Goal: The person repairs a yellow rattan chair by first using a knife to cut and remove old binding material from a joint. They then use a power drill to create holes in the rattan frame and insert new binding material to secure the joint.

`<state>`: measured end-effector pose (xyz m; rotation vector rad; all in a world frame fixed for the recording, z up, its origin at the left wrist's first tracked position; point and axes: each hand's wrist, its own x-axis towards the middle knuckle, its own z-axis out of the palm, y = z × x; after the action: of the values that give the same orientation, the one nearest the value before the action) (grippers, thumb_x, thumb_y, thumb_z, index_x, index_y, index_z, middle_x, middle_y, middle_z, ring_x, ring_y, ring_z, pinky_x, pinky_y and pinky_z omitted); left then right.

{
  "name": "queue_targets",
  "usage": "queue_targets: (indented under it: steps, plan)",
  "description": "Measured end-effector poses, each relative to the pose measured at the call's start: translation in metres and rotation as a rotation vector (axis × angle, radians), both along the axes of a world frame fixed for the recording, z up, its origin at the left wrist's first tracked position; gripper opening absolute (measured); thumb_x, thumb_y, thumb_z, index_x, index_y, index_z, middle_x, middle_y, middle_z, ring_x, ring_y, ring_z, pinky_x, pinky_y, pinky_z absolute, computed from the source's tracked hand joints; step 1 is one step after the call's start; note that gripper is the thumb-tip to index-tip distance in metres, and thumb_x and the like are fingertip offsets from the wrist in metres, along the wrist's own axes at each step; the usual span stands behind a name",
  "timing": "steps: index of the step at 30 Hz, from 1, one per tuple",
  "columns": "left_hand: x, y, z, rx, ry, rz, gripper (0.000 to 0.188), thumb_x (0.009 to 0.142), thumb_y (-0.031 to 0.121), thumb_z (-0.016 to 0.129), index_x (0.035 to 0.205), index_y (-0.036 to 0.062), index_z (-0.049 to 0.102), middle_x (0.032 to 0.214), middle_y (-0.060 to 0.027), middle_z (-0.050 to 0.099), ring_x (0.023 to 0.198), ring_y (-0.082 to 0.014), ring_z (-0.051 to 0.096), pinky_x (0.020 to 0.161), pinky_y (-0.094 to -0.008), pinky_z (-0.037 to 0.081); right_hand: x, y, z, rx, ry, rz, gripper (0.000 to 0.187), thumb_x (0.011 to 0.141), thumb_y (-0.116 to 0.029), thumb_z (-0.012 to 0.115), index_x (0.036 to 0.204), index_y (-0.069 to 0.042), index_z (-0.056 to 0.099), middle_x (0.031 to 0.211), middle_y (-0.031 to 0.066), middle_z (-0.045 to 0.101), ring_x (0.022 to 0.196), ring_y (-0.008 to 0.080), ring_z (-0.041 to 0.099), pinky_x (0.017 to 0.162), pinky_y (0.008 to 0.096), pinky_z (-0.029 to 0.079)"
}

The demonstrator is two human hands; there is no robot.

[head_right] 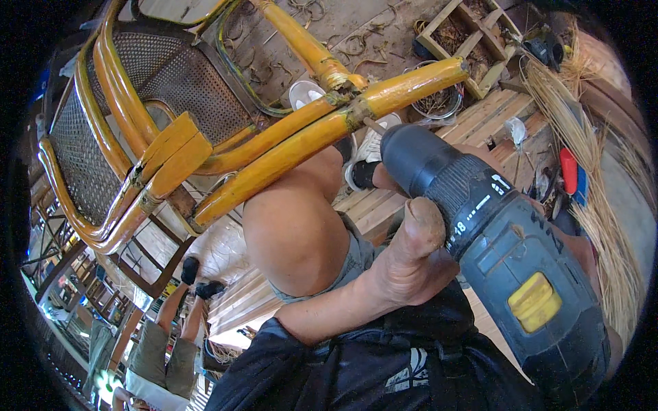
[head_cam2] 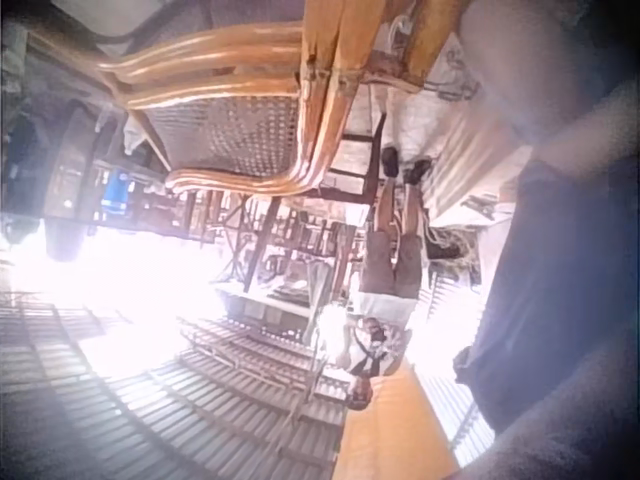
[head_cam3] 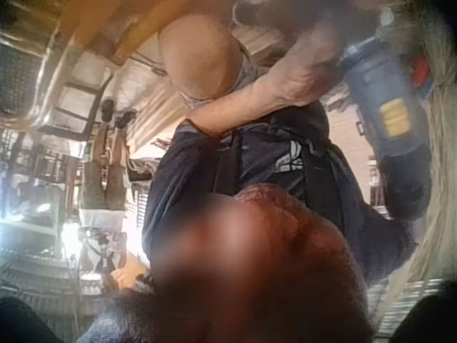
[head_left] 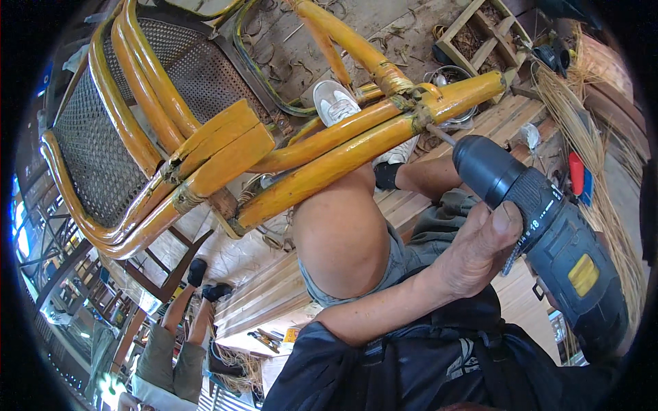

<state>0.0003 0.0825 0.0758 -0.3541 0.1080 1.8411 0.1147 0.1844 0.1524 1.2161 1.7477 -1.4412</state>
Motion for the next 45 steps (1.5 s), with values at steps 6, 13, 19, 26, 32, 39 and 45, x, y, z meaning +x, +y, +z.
queue_targets:
  steps: [6, 13, 19, 26, 32, 39, 45]
  plan:
    - [-0.002, -0.001, 0.0, 0.023, -0.047, 0.044, 0.078, 0.072, 0.055, 0.068, 0.126, 0.0064, 0.041, 0.12, -0.0117, 0.052, 0.114, -0.0254, 0.05, 0.099, -0.0431, 0.038, -0.009, -0.002, 0.003, -0.018, -0.039, -0.069, 0.034, 0.08, -0.024, 0.062, 0.108, -0.008, 0.051, 0.08, 0.005, 0.059, 0.067, 0.0159, 0.059, 0.059, 0.0283, 0.049]
    - [-0.004, -0.001, 0.001, 0.035, -0.082, 0.056, 0.08, 0.07, 0.056, 0.069, 0.126, 0.006, 0.04, 0.121, -0.0144, 0.051, 0.113, -0.028, 0.051, 0.098, -0.0451, 0.038, -0.013, -0.006, 0.008, -0.032, -0.063, -0.13, 0.035, 0.081, -0.023, 0.061, 0.11, -0.008, 0.05, 0.082, 0.0046, 0.059, 0.068, 0.0148, 0.06, 0.06, 0.0276, 0.05]
    - [-0.004, -0.005, -0.001, 0.07, -0.042, 0.003, 0.085, 0.07, 0.062, 0.065, 0.126, 0.0047, 0.039, 0.121, -0.0176, 0.051, 0.113, -0.0296, 0.051, 0.098, -0.0456, 0.039, -0.015, -0.008, 0.014, -0.04, -0.075, -0.188, 0.035, 0.082, -0.022, 0.061, 0.111, -0.008, 0.05, 0.083, 0.0043, 0.06, 0.069, 0.0139, 0.06, 0.061, 0.0269, 0.05]
    - [-0.013, -0.017, 0.01, -0.081, 0.032, -0.117, 0.091, 0.066, 0.07, 0.062, 0.125, 0.0038, 0.04, 0.118, -0.0197, 0.052, 0.112, -0.0314, 0.051, 0.099, -0.0466, 0.038, -0.015, -0.009, 0.012, -0.081, -0.066, -0.26, 0.035, 0.082, -0.022, 0.06, 0.113, -0.008, 0.05, 0.085, 0.0039, 0.06, 0.071, 0.0128, 0.06, 0.062, 0.0262, 0.051]
    - [-0.005, -0.025, -0.001, -0.08, 0.043, -0.152, 0.094, 0.063, 0.072, 0.062, 0.124, 0.0038, 0.041, 0.109, -0.019, 0.057, 0.107, -0.0306, 0.055, 0.098, -0.046, 0.039, -0.017, -0.019, 0.012, -0.098, -0.058, -0.394, 0.036, 0.083, -0.021, 0.059, 0.115, -0.008, 0.049, 0.086, 0.0036, 0.061, 0.072, 0.0119, 0.061, 0.063, 0.0256, 0.051]
    - [-0.006, -0.03, -0.003, -0.103, 0.096, -0.129, 0.082, 0.074, 0.063, 0.061, 0.121, -0.0011, 0.042, 0.11, -0.0162, 0.057, 0.102, -0.0228, 0.057, 0.092, -0.0368, 0.043, -0.016, -0.027, 0.003, -0.185, -0.075, -0.562, 0.036, 0.084, -0.02, 0.059, 0.117, -0.008, 0.049, 0.088, 0.0032, 0.061, 0.074, 0.0108, 0.061, 0.064, 0.0248, 0.051]
    - [-0.008, -0.029, -0.001, -0.092, 0.102, -0.169, 0.081, 0.074, 0.064, 0.06, 0.118, -0.0015, 0.044, 0.11, -0.0154, 0.057, 0.101, -0.0213, 0.057, 0.09, -0.0345, 0.044, -0.017, -0.028, 0.01, -0.17, -0.172, -0.495, 0.044, 0.083, -0.016, 0.06, 0.123, -0.008, 0.046, 0.094, 0.0032, 0.062, 0.078, 0.0089, 0.061, 0.066, 0.0243, 0.052]
